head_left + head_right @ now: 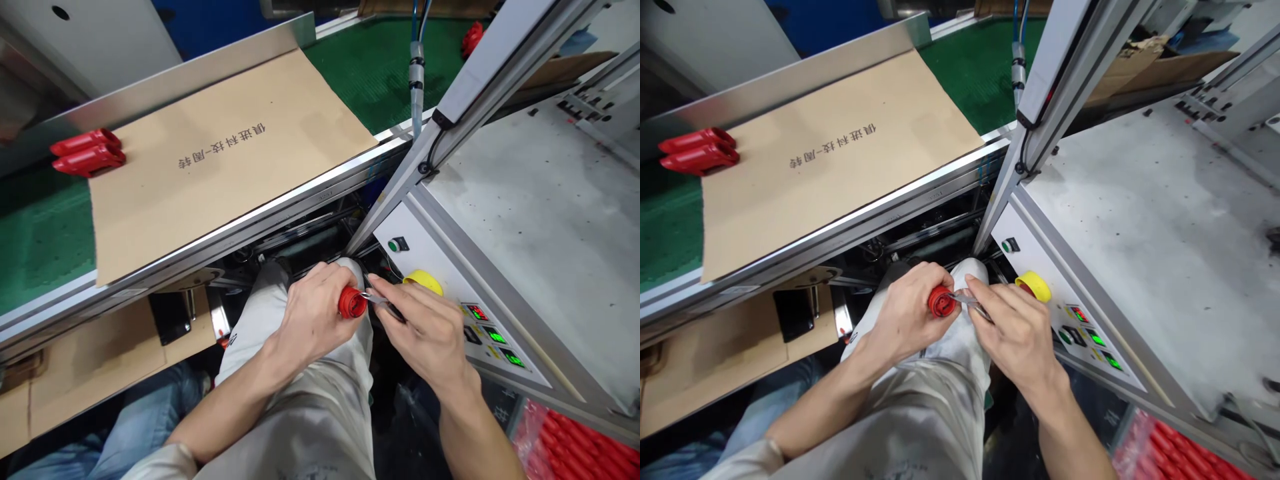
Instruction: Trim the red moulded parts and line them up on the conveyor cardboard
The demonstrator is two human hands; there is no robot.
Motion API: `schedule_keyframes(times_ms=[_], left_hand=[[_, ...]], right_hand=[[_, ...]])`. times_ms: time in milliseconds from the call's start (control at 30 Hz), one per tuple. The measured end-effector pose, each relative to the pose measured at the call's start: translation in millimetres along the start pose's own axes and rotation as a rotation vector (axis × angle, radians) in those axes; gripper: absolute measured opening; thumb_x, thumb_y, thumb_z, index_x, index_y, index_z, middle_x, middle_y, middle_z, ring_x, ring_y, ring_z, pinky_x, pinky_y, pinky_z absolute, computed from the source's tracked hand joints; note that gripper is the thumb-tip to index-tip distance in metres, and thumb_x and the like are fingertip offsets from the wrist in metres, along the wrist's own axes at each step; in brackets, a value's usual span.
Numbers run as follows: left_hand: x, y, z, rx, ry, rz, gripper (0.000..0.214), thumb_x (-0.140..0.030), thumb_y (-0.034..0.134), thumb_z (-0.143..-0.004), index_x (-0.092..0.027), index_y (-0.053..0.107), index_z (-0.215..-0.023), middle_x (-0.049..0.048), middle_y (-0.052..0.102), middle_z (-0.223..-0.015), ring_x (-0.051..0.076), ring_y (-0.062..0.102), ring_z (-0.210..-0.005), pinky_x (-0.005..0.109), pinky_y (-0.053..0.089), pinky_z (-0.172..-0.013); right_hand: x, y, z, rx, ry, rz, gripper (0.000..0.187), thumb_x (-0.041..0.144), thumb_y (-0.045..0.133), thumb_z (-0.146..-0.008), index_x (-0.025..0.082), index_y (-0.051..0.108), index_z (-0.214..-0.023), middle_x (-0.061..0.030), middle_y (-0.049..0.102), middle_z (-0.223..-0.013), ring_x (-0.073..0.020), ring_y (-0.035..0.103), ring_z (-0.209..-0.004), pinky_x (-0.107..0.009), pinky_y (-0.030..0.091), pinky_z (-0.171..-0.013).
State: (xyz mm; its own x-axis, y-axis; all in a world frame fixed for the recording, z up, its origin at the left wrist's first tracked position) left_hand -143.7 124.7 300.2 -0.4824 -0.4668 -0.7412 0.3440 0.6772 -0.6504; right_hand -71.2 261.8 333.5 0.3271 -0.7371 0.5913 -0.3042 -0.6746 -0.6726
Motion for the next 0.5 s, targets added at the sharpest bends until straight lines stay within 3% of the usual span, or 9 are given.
schedule_keyframes(times_ms=[133,233,300,400,500], left_hand=[[10,5.5,0,0.033,-0.070,0.019,0.017,-0.024,0.068,-0.090,-0.025,0.051,-0.088,-0.0033,0.062,-0.084,0.019,0.055,-0.080,0.037,0.042,-0.075],[15,5.0,-1,0.036,-0.103,0.062,0.018,-0.023,0.069,-0.090,-0.025,0.051,-0.087,-0.0043,0.062,-0.083,0.017,0.054,-0.076,0.036,0.041,-0.074],[14,3.0,-1,0.038,-0.106,0.117,0.019,-0.027,0.069,-0.093,-0.025,0.052,-0.087,-0.0043,0.062,-0.082,0.016,0.054,-0.075,0.036,0.043,-0.075],[13,1.5,1,0.067,-0.123,0.272,0.016,-0.030,0.071,-0.095,-0.025,0.056,-0.096,-0.0022,0.064,-0.089,0.017,0.058,-0.080,0.034,0.046,-0.075],[9,4.2,3,0.126,-0.098,0.470,0.027,-0.020,0.067,-0.097,-0.026,0.060,-0.122,0.0034,0.069,-0.115,0.018,0.066,-0.098,0.032,0.053,-0.079]], right_hand=[[-48,2,11,-0.103,0.522,-0.544,0.014,0.028,0.080,-0.098,0.029,0.088,-0.109,0.0006,0.071,-0.070,-0.0099,0.060,-0.061,-0.022,0.049,-0.057],[-65,13,22,-0.163,0.779,-1.047,0.017,0.041,0.080,-0.096,0.029,0.087,-0.107,0.0042,0.051,-0.063,-0.0079,0.045,-0.058,-0.019,0.040,-0.054],[-63,18,25,-0.115,0.836,-1.196,0.029,0.042,0.083,-0.091,0.029,0.084,-0.118,0.0032,0.052,-0.075,-0.0090,0.048,-0.066,-0.021,0.045,-0.059],[-54,15,30,0.005,0.753,-0.934,0.056,0.034,0.084,-0.090,0.035,0.071,-0.144,-0.0008,0.060,-0.101,-0.0131,0.059,-0.086,-0.026,0.054,-0.073],[-35,0,26,0.035,0.501,-0.405,0.059,0.026,0.077,-0.097,0.035,0.063,-0.154,-0.0021,0.066,-0.108,-0.0135,0.063,-0.089,-0.027,0.055,-0.079]])
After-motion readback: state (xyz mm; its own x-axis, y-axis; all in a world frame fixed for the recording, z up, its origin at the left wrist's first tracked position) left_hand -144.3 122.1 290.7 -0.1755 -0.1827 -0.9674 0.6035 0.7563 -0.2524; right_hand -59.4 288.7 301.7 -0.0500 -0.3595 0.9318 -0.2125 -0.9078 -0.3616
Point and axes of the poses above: each hand's wrist, its own z-axis away from the middle knuckle, its own y-axis out of the palm, x = y × z, the point moved 9 cm from there along -z, towards the middle knuckle
